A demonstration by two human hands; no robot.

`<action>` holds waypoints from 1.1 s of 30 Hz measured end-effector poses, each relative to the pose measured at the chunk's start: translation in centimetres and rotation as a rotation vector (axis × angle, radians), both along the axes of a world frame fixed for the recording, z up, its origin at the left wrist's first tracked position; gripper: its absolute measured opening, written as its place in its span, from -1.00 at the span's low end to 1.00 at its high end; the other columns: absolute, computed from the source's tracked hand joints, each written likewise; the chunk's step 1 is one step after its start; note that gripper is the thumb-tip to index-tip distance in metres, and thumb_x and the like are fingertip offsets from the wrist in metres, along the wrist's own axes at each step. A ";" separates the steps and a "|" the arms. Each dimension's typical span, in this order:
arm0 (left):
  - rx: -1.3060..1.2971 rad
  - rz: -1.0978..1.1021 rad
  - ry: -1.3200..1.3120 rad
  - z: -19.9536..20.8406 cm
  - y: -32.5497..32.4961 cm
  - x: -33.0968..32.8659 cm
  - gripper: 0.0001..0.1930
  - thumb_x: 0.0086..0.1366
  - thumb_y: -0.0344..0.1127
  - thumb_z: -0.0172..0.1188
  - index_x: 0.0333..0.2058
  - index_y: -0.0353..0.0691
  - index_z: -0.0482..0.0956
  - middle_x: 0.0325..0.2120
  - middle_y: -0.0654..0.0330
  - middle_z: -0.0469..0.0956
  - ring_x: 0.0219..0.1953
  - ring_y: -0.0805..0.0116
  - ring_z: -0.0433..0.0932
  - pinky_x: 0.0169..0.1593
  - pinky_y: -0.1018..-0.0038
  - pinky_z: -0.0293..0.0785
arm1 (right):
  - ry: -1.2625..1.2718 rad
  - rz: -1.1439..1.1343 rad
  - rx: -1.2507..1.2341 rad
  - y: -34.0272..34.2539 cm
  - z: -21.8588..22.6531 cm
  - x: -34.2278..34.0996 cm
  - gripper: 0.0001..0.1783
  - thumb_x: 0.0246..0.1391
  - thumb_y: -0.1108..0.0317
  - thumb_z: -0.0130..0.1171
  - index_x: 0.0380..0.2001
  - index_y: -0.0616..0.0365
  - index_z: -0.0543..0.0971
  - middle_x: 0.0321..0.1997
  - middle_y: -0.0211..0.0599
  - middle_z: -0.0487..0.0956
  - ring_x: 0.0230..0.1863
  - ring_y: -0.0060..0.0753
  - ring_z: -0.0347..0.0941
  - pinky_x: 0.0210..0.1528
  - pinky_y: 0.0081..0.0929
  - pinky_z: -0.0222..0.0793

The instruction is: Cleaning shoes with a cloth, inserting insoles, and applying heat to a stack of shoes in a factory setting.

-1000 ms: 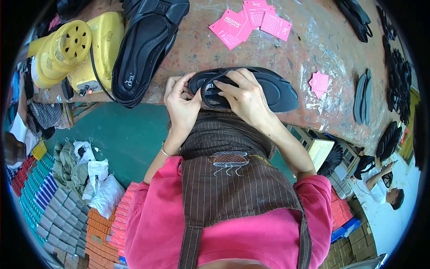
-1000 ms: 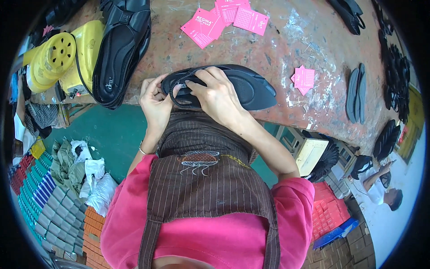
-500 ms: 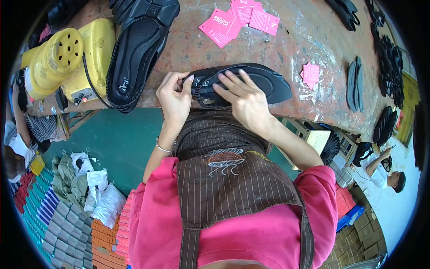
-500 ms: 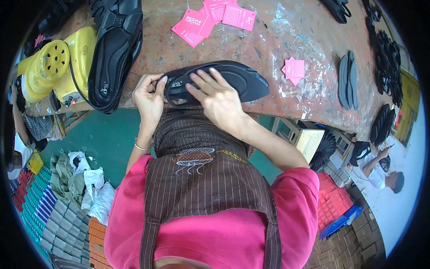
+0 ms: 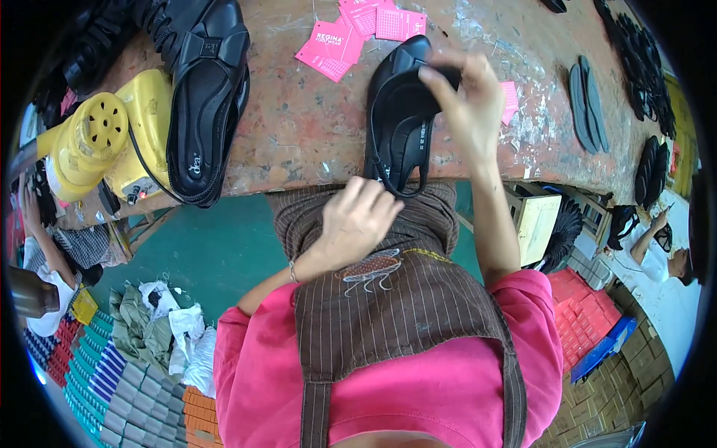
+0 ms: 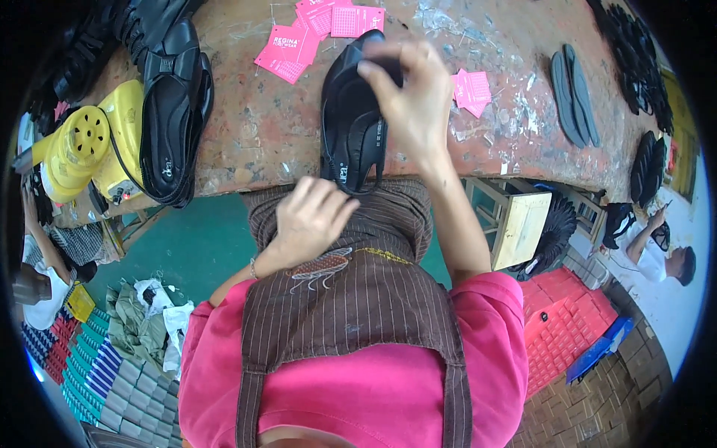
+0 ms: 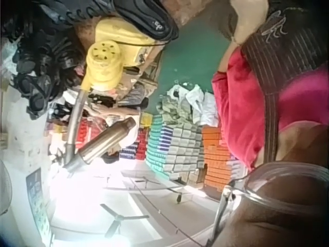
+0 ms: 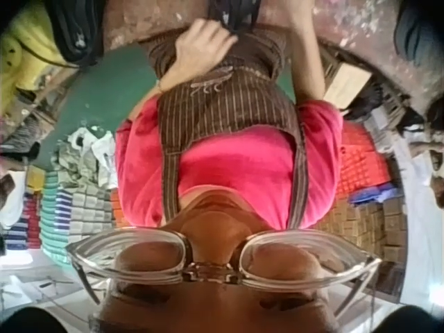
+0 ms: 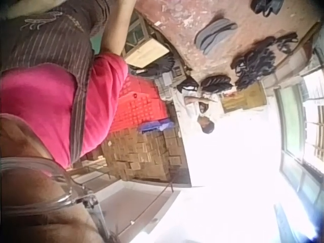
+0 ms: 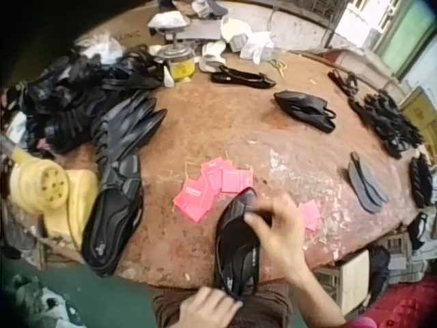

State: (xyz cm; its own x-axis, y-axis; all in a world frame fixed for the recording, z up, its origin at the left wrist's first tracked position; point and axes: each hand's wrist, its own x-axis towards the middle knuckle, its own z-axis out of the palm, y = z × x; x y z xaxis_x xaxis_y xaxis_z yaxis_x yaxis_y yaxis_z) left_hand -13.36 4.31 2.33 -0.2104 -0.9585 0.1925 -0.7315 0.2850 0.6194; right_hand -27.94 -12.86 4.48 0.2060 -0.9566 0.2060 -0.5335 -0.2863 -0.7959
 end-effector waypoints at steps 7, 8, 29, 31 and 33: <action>0.234 -0.216 -0.163 -2.2 1.1 -0.9 -0.43 0.09 -0.18 0.30 0.02 -0.46 0.49 0.17 -0.18 0.36 0.27 -0.13 0.26 0.36 -0.11 0.01 | 0.270 0.292 -0.063 10.6 -2.2 -0.7 -0.72 -0.11 0.71 0.14 -0.27 0.21 0.52 0.23 -0.04 0.46 0.30 0.12 0.32 0.20 -0.18 0.40; 0.266 -0.243 -0.235 -2.5 1.3 -0.8 -0.42 0.14 -0.15 0.25 0.04 -0.49 0.46 0.19 -0.20 0.33 0.29 -0.09 0.23 0.37 -0.11 -0.03 | 0.282 0.286 -0.078 10.6 -1.9 0.0 -0.47 -0.14 0.73 0.10 0.00 0.22 0.51 0.21 -0.06 0.47 0.29 0.09 0.33 0.18 -0.18 0.42; 0.212 -0.130 -0.153 -1.8 0.0 -1.4 -0.48 0.17 -0.38 0.07 0.06 -0.64 0.37 0.25 -0.32 0.18 0.37 -0.15 0.09 0.36 0.04 0.15 | 0.760 0.102 -0.120 2.0 -6.0 4.4 -0.80 -0.08 0.55 0.02 -0.31 0.34 0.48 -0.32 -0.08 0.48 -0.14 -0.10 0.46 0.40 0.09 -0.03; 0.213 -0.119 -0.141 -2.1 0.4 -1.5 -0.48 0.16 -0.38 0.06 0.06 -0.64 0.39 0.23 -0.32 0.21 0.36 -0.17 0.11 0.36 0.03 0.15 | 0.751 0.127 -0.121 2.6 -5.5 4.3 -0.68 -0.09 0.56 0.01 -0.19 0.42 0.45 -0.16 0.07 0.47 -0.02 0.01 0.42 0.40 0.17 -0.09; 0.209 -0.125 -0.170 -2.7 0.8 -1.7 -0.51 0.11 -0.41 0.06 -0.01 -0.65 0.47 0.15 -0.34 0.32 0.31 -0.24 0.19 0.35 0.02 0.17 | 0.768 0.155 -0.206 6.1 -4.6 3.3 -0.32 -0.09 0.50 0.03 0.16 0.60 0.26 0.26 0.37 0.28 0.33 0.26 0.20 0.41 0.31 -0.23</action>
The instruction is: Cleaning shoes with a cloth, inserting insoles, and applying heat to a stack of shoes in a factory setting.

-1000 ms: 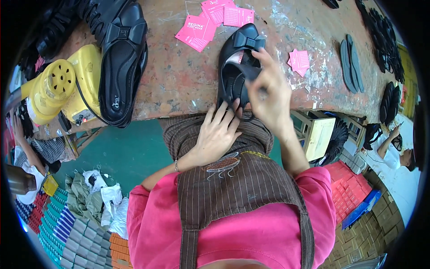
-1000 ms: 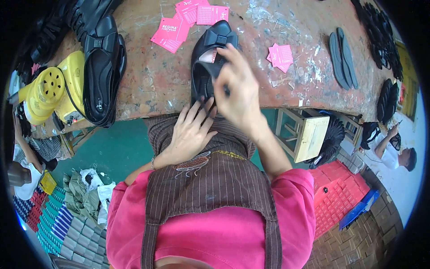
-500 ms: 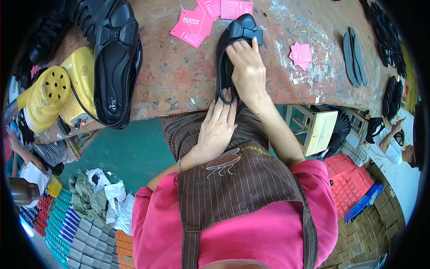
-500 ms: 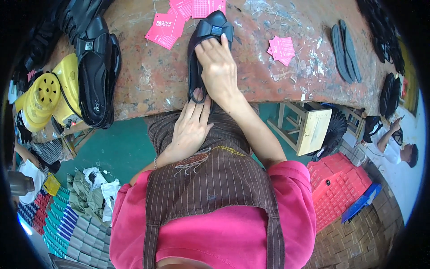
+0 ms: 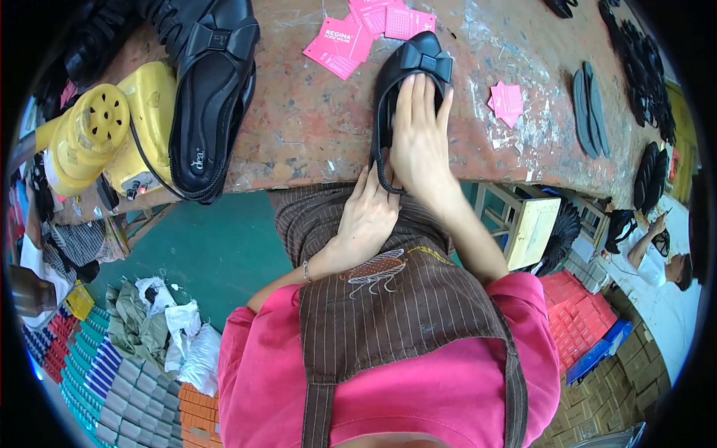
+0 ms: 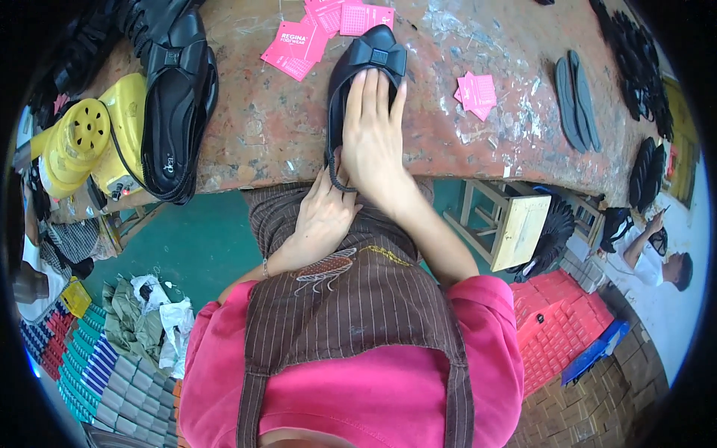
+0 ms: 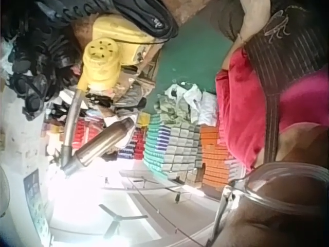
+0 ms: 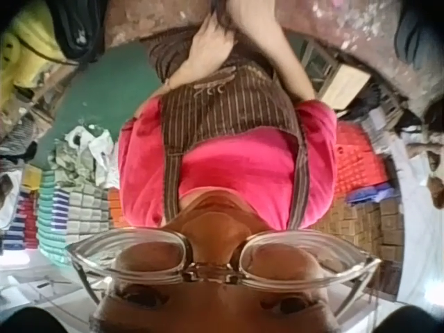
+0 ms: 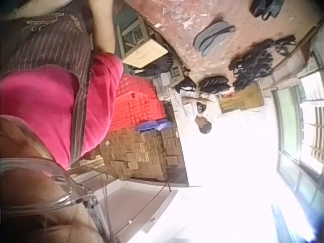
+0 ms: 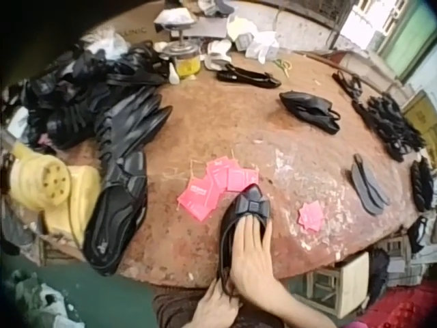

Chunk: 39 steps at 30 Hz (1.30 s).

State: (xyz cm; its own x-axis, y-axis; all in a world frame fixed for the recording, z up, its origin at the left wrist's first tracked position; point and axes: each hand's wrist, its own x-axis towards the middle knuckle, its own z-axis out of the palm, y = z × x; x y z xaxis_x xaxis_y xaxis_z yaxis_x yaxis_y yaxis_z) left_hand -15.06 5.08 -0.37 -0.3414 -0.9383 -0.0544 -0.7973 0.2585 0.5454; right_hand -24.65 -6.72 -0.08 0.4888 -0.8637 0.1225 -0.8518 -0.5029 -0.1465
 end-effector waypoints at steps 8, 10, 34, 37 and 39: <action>-0.033 -0.039 -0.146 0.0 -0.5 0.3 -0.43 0.10 -0.35 0.21 0.08 -0.54 0.41 0.17 -0.28 0.31 0.26 -0.22 0.24 0.28 0.14 0.30 | 0.061 0.076 0.085 -1.3 0.3 -0.3 -0.29 -0.10 0.38 0.07 0.15 0.62 0.32 0.26 0.29 0.33 0.48 0.14 -0.03 0.46 0.18 -0.28; 0.007 -0.016 -0.051 0.0 -0.2 0.0 -0.47 0.12 -0.38 0.13 0.06 -0.59 0.42 0.14 -0.29 0.34 0.27 -0.21 0.24 0.30 0.10 0.26 | 0.051 0.052 0.113 0.8 1.0 -0.5 -0.27 -0.08 0.41 0.04 0.18 0.65 0.26 0.27 0.32 0.32 0.47 0.19 -0.01 0.46 0.17 -0.28; 0.058 0.025 -0.115 -0.2 -0.3 -0.3 -0.31 0.14 -0.33 0.14 0.22 -0.56 0.22 0.25 -0.20 0.26 0.32 -0.05 0.22 0.30 0.25 0.25 | 0.114 -0.051 -0.085 -2.8 -1.8 1.5 -0.51 0.05 0.36 -0.07 0.00 0.51 0.46 -0.07 0.10 0.52 0.07 0.04 0.41 0.47 0.19 -0.30; 0.045 -0.005 -0.115 0.9 -1.2 -0.2 -0.26 0.11 -0.32 0.22 0.24 -0.55 0.20 0.26 -0.21 0.22 0.32 -0.07 0.21 0.29 0.24 0.28 | 0.202 0.001 0.226 -5.1 0.1 0.8 -0.64 0.05 0.37 -0.04 -0.21 0.42 0.57 -0.34 -0.10 0.55 -0.16 -0.17 0.50 0.48 0.22 -0.36; -0.003 -0.001 -0.078 1.7 -1.9 -0.3 -0.23 0.09 -0.32 0.26 0.24 -0.55 0.19 0.27 -0.22 0.20 0.32 -0.08 0.20 0.28 0.24 0.30 | 0.210 0.046 -0.027 -6.2 -1.4 1.2 -0.74 0.03 0.38 -0.03 -0.40 0.34 0.60 -0.49 -0.20 0.51 -0.28 -0.26 0.50 0.49 0.21 -0.37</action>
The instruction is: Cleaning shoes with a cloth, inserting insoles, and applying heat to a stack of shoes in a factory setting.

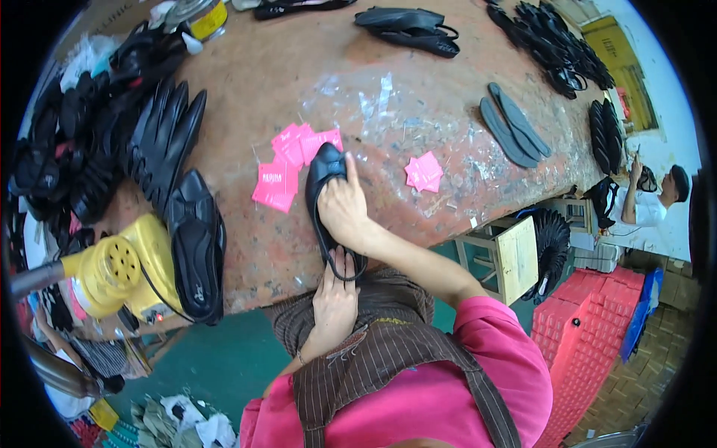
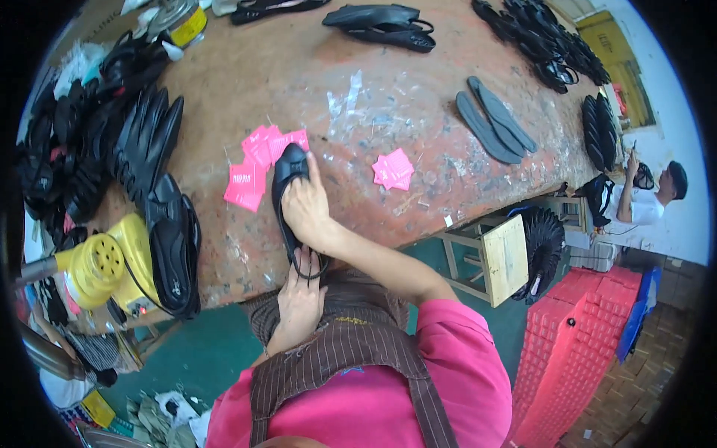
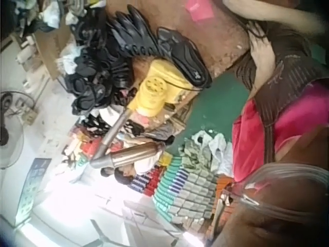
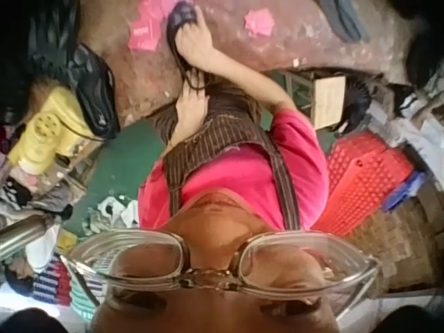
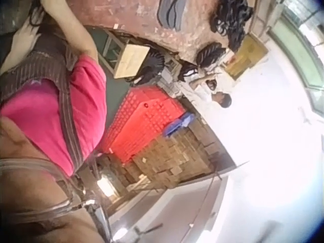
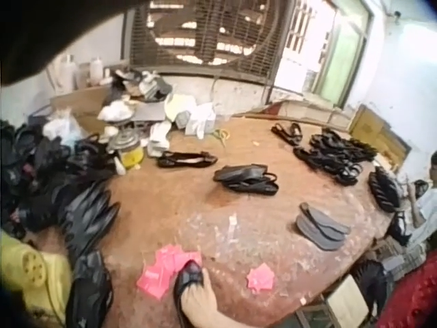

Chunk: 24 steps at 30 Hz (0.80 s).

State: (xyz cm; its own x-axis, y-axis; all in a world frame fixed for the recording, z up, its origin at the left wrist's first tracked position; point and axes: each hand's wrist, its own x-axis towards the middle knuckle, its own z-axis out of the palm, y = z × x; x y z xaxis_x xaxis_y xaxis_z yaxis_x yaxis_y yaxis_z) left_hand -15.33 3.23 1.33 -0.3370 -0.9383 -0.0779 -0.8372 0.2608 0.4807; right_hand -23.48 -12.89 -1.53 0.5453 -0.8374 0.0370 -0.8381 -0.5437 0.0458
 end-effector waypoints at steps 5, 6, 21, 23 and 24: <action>0.010 0.036 0.144 1.1 -0.8 1.3 -0.39 0.10 -0.28 0.34 0.10 -0.43 0.41 0.18 -0.19 0.33 0.28 -0.04 0.29 0.23 0.28 0.36 | -0.103 0.111 0.083 -0.3 0.4 -1.5 -0.73 -0.06 0.41 0.04 -0.31 0.34 0.61 -0.43 -0.14 0.54 -0.19 -0.21 0.53 0.47 0.25 -0.32; 0.013 0.043 0.264 1.8 -1.2 1.9 -0.54 0.11 -0.28 0.36 -0.04 -0.43 0.56 0.07 -0.16 0.48 0.21 0.01 0.40 0.19 0.31 0.40 | -0.113 0.114 0.066 -1.1 1.2 -2.6 -0.73 -0.06 0.41 0.04 -0.31 0.34 0.61 -0.43 -0.14 0.54 -0.19 -0.21 0.53 0.47 0.25 -0.32; 0.105 0.481 0.095 8.3 -9.4 8.3 -0.81 0.29 -0.37 0.10 -0.23 -0.42 0.44 -0.49 -0.24 0.51 -0.43 -0.32 0.50 -0.37 0.04 0.39 | -0.180 -0.195 -0.446 -34.8 3.9 -16.7 -0.47 -0.17 0.49 0.17 0.00 0.10 0.47 0.03 -0.01 0.54 0.18 -0.07 0.41 0.21 -0.02 0.29; -0.204 0.636 -0.004 9.7 -9.1 11.6 -0.81 0.32 -0.40 0.07 -0.18 -0.42 0.47 -0.43 -0.26 0.49 -0.37 -0.30 0.48 -0.34 0.13 0.38 | -0.281 -0.083 -0.175 -35.7 5.1 -17.7 -0.57 -0.14 0.46 0.15 -0.08 0.07 0.47 -0.13 -0.02 0.61 -0.04 0.01 0.55 -0.06 -0.04 0.48; -0.425 0.713 -0.085 9.3 -8.4 13.9 -0.80 0.33 -0.42 0.06 -0.14 -0.42 0.48 -0.40 -0.28 0.48 -0.34 -0.30 0.47 -0.31 0.17 0.37 | -0.286 -0.106 -0.291 -36.3 5.2 -18.8 -0.62 -0.14 0.47 0.14 -0.14 0.06 0.46 -0.30 -0.03 0.63 -0.25 0.10 0.59 -0.25 -0.03 0.51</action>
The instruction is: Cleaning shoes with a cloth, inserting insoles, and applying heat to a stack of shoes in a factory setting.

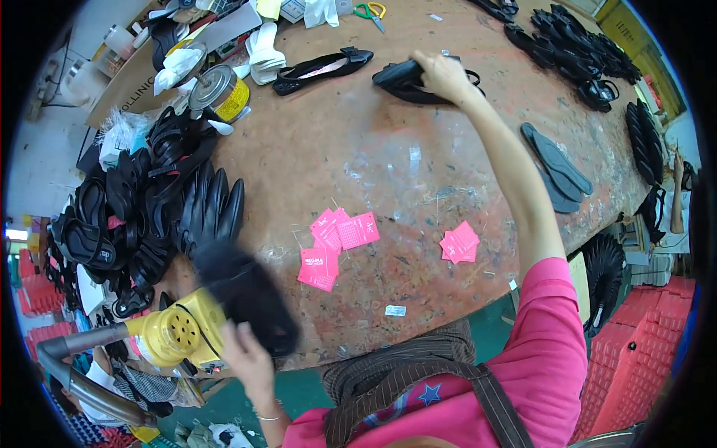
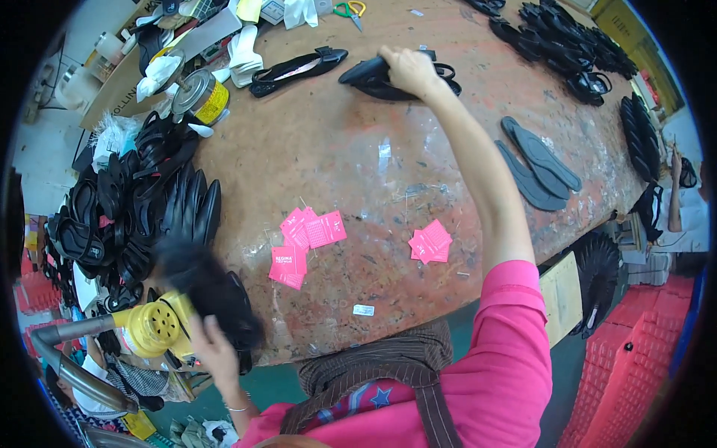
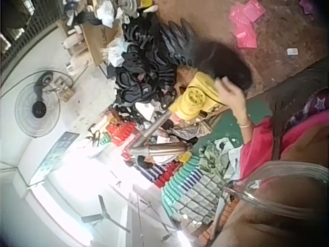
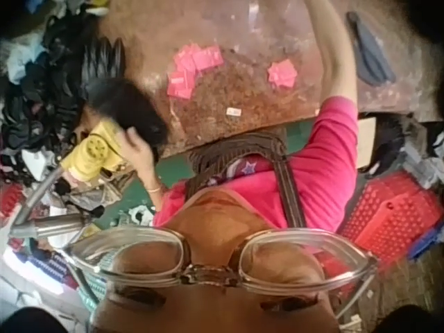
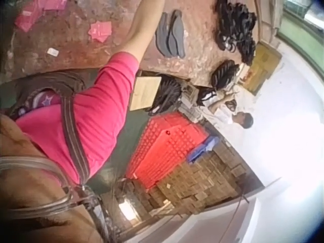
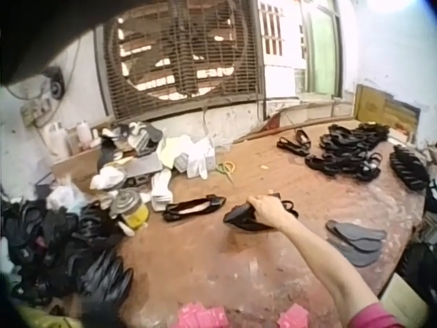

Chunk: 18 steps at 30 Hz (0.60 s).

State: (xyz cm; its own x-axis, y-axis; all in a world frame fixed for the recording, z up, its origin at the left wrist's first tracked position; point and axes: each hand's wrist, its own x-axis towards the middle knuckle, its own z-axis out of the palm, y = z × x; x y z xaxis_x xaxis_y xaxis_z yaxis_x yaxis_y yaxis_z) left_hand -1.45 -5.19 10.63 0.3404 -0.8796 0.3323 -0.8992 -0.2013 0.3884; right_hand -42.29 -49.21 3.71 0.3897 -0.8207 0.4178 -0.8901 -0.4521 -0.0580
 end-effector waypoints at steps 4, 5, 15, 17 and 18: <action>0.159 0.187 -0.073 0.0 1.8 6.9 -0.75 0.34 -0.44 0.04 -0.06 -0.45 0.46 -0.35 -0.29 0.49 -0.29 -0.32 0.45 -0.22 0.16 0.37 | -0.159 -0.240 -0.247 0.1 3.8 -0.8 -0.64 -0.11 0.47 0.13 -0.16 0.00 0.48 -0.35 0.02 0.63 -0.29 0.14 0.58 -0.27 0.00 0.49; 0.369 0.108 -0.095 0.2 2.1 7.6 -0.74 0.34 -0.45 0.04 -0.05 -0.47 0.45 -0.33 -0.28 0.49 -0.28 -0.32 0.45 -0.21 0.14 0.37 | -0.303 -0.220 -0.388 0.5 4.9 -1.1 -0.65 -0.09 0.47 0.14 -0.15 0.00 0.50 -0.38 0.01 0.63 -0.33 0.09 0.59 -0.29 -0.05 0.49; 0.096 0.094 -0.102 -2.4 3.7 6.2 -0.64 0.31 -0.49 0.05 0.08 -0.42 0.43 0.02 -0.12 0.48 0.07 -0.09 0.44 0.20 0.21 0.29 | -1.593 -0.219 0.867 23.0 7.7 6.7 -0.72 0.13 0.34 0.14 -0.18 0.32 0.60 -0.25 -0.26 0.65 -0.25 -0.40 0.56 -0.18 -0.33 0.49; -0.011 -0.014 0.058 -2.6 2.8 2.0 -0.63 0.31 -0.47 0.08 0.08 -0.40 0.44 0.03 -0.10 0.48 0.09 -0.08 0.42 0.21 0.19 0.26 | -1.649 -0.153 1.321 28.4 4.5 9.3 -0.70 0.17 0.35 0.12 -0.10 0.30 0.57 -0.11 -0.20 0.62 -0.11 -0.35 0.56 -0.08 -0.19 0.54; -0.122 -0.081 0.206 -2.5 2.3 -0.3 -0.63 0.30 -0.44 0.10 0.08 -0.38 0.44 0.04 -0.08 0.47 0.10 -0.07 0.41 0.23 0.17 0.24 | -1.746 -0.131 1.414 30.9 3.1 10.3 -0.62 0.16 0.35 0.17 0.01 0.32 0.49 -0.09 -0.16 0.60 -0.10 -0.32 0.57 -0.08 -0.18 0.59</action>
State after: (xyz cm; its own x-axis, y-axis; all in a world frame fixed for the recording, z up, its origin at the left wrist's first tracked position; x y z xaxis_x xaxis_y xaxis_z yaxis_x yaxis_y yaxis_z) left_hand -1.77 -2.85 8.09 0.3416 -0.8644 0.3690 -0.8101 -0.0718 0.5819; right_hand -31.96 -18.28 6.80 0.3429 -0.7890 -0.5098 0.3639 0.6119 -0.7023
